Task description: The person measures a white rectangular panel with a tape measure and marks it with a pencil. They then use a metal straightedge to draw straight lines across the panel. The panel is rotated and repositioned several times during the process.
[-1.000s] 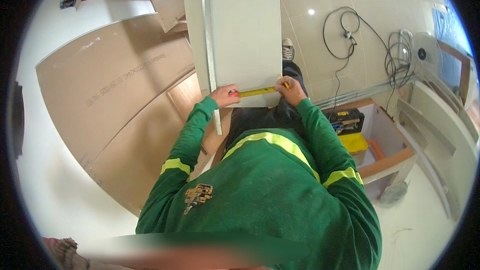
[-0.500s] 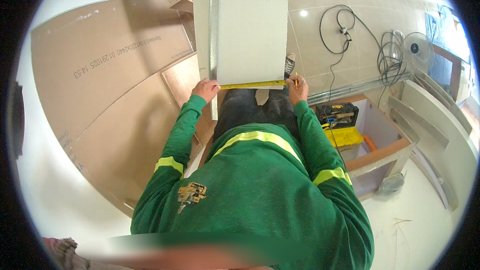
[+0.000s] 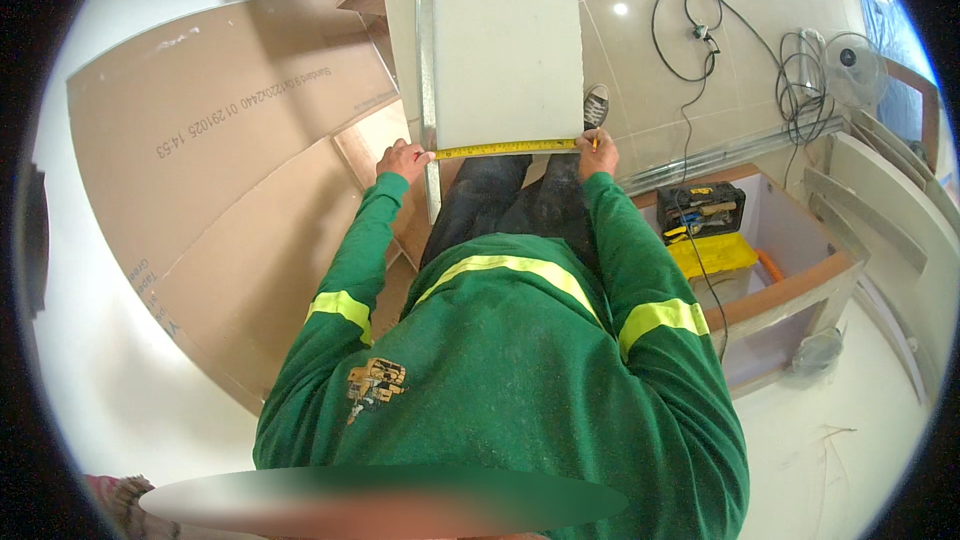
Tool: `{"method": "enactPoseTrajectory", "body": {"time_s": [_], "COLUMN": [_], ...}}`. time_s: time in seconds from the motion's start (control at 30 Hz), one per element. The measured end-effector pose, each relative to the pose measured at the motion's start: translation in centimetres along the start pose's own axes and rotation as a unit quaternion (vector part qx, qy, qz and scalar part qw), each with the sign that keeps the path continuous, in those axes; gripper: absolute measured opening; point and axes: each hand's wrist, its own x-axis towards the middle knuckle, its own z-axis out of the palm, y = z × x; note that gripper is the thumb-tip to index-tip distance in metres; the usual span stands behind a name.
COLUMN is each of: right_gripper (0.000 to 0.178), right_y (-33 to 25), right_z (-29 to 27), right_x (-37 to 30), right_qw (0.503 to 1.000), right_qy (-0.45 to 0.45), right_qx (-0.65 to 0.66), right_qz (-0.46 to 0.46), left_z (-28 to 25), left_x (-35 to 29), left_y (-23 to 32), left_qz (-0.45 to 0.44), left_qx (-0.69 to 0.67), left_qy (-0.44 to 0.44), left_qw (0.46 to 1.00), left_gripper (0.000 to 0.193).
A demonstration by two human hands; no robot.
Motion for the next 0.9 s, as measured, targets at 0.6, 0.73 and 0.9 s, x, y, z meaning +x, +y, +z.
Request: {"method": "enactPoseTrajectory", "body": {"time_s": [0.6,0.73,0.9], "right_gripper": [0.029,0.03,0.027], "right_y": [2.6,1.4,-1.8], "right_z": [0.4,-0.2,-2.1], "right_x": [1.4,1.2,0.4], "right_qw": [0.998,0.99,0.998], "right_qy": [-0.036,-0.066,0.016], "right_qx": [-0.058,-0.12,0.0], "right_qz": [0.01,0.018,-0.063], "left_z": [-0.1,-0.4,-0.3], "left_x": [-1.3,0.0,0.7], "left_y": [1.2,1.6,1.9], "left_qz": [-0.061,-0.051,-0.044], "left_qx": [-0.001,0.049,0.079], "left_qy": [0.041,0.015,0.019], "left_qw": [0.997,0.997,0.996], "left_gripper": [0.051,0.047,0.049]}}
